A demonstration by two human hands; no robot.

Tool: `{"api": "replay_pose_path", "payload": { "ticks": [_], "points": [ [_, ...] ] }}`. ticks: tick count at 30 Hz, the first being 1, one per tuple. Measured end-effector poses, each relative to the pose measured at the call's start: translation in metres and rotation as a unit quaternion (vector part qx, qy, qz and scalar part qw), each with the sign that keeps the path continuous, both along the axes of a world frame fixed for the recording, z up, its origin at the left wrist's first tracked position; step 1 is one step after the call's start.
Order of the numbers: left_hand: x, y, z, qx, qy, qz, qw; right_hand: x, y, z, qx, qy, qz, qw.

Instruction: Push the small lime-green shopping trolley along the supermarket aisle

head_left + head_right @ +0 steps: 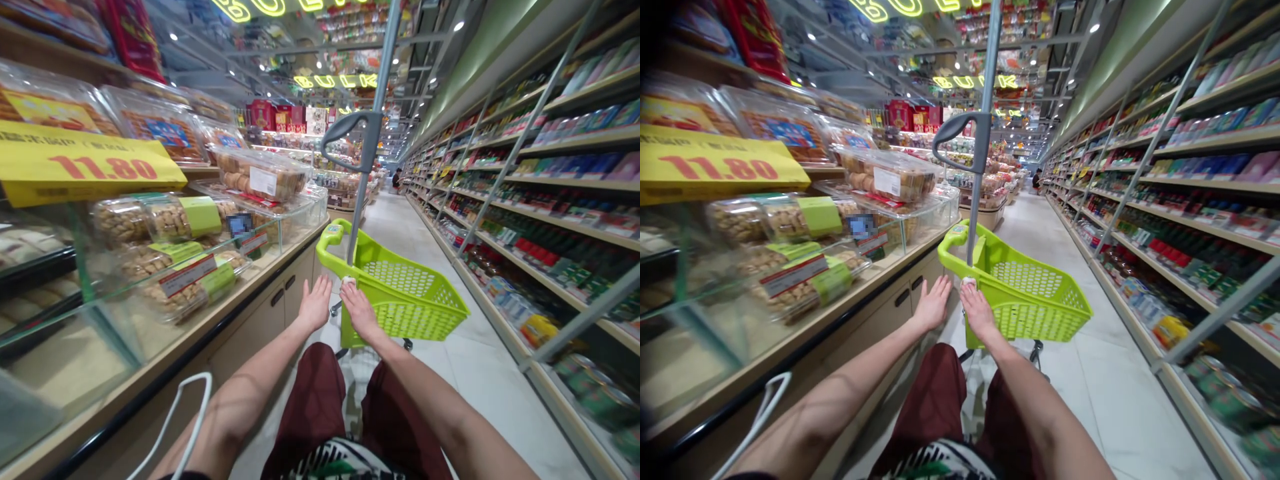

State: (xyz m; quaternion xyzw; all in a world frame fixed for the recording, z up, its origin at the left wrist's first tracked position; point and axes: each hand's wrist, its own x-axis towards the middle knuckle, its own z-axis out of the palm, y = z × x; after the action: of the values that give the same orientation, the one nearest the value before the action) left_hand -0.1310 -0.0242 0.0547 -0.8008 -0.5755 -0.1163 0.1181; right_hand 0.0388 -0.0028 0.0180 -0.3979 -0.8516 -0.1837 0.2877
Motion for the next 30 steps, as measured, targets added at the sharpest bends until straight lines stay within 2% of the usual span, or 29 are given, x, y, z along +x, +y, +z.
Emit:
{"api": "replay_pose_path", "payload": {
  "ticks": [5,7,9,13,14,15,17,20,22,23,25,27,30],
  "points": [
    [-0.002,0.005,0.004,-0.002,-0.014,0.028,1.000,-0.020,0.010,0.054,0.058,0.032,0.002,0.998],
    [-0.003,0.005,0.005,0.000,-0.016,0.040,0.999,-0.021,0.015,0.061,0.049,0.010,-0.002,0.999],
    [-0.002,0.004,0.002,-0.004,-0.013,0.037,0.999,-0.016,0.016,0.047,0.019,-0.026,-0.002,0.999],
    [0.004,0.000,-0.013,-0.020,0.000,0.011,1.000,0.000,0.008,-0.009,-0.058,-0.084,-0.026,0.994],
    [0.005,0.000,-0.017,-0.023,0.002,0.007,1.000,0.002,0.006,-0.019,-0.069,-0.092,-0.029,0.993],
    [0.006,0.000,-0.020,-0.024,0.003,0.004,1.000,0.003,0.005,-0.024,-0.073,-0.096,-0.028,0.992],
    [0.006,0.003,-0.019,-0.025,-0.001,0.004,1.000,0.002,0.007,-0.017,-0.051,-0.090,-0.011,0.995],
    [0.001,0.015,-0.001,-0.011,-0.020,0.037,0.999,-0.004,0.018,0.022,0.028,-0.045,0.024,0.998],
    [-0.002,0.027,0.021,0.010,-0.030,0.064,0.997,-0.006,0.029,0.047,0.068,-0.010,0.027,0.997],
    [-0.003,0.033,0.032,0.023,-0.032,0.070,0.997,-0.005,0.033,0.053,0.075,-0.001,0.023,0.997],
    [-0.002,0.044,0.054,0.050,-0.031,0.069,0.996,-0.002,0.040,0.052,0.063,-0.006,0.015,0.998],
    [0.001,0.055,0.069,0.064,-0.023,0.052,0.996,0.002,0.043,0.037,0.033,-0.028,0.019,0.999],
    [0.005,0.070,0.078,0.049,-0.006,0.023,0.999,0.009,0.045,0.013,0.015,-0.028,0.039,0.999]
  ]
}}
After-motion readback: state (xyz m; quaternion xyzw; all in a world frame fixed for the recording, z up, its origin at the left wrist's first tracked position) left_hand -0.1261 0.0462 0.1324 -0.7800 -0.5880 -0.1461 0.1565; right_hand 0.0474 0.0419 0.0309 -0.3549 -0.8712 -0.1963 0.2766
